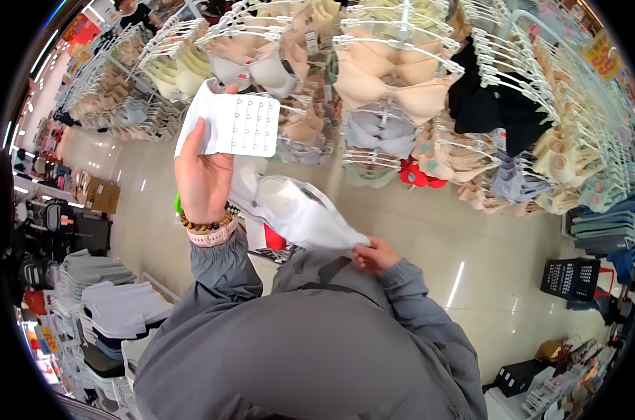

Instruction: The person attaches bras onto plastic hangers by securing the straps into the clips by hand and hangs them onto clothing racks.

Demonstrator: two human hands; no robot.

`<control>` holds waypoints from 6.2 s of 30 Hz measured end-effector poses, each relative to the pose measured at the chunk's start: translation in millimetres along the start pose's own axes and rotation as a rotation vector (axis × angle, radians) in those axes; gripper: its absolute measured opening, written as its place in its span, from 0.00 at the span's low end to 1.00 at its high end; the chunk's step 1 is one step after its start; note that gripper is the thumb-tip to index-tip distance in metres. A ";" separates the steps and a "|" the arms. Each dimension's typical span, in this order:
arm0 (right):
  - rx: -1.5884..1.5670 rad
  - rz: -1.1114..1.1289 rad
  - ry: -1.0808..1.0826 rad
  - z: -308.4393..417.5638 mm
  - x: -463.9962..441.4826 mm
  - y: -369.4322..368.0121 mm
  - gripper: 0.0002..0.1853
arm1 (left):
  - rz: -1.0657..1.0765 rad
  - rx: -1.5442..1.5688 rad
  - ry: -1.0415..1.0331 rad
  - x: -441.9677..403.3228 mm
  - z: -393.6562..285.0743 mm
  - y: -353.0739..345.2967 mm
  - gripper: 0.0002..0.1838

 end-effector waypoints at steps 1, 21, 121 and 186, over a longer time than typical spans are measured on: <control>-0.004 0.018 -0.009 4.1 6.0 -3.3 0.10 | -0.010 -0.017 -0.005 1.0 -7.9 4.5 0.25; -0.183 -0.478 0.973 159.1 164.4 -89.7 0.20 | -0.202 -0.407 -0.083 73.5 -22.3 29.3 0.16; 0.362 -0.279 0.865 179.2 145.8 -160.7 0.24 | 0.286 -0.526 0.366 99.7 69.0 -51.3 0.12; 0.462 -0.318 1.120 193.6 222.5 -81.4 0.16 | 0.007 0.377 0.752 166.7 177.2 24.0 0.30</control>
Point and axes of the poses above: each hand's wrist, its own x-axis away from the middle knuckle, its own y-axis out of the back of the hand, z = x × y, the point moved 5 cm from there along -x, towards the middle knuckle, and after that the axes turned 8 degrees about x, right-handed, at the moved point
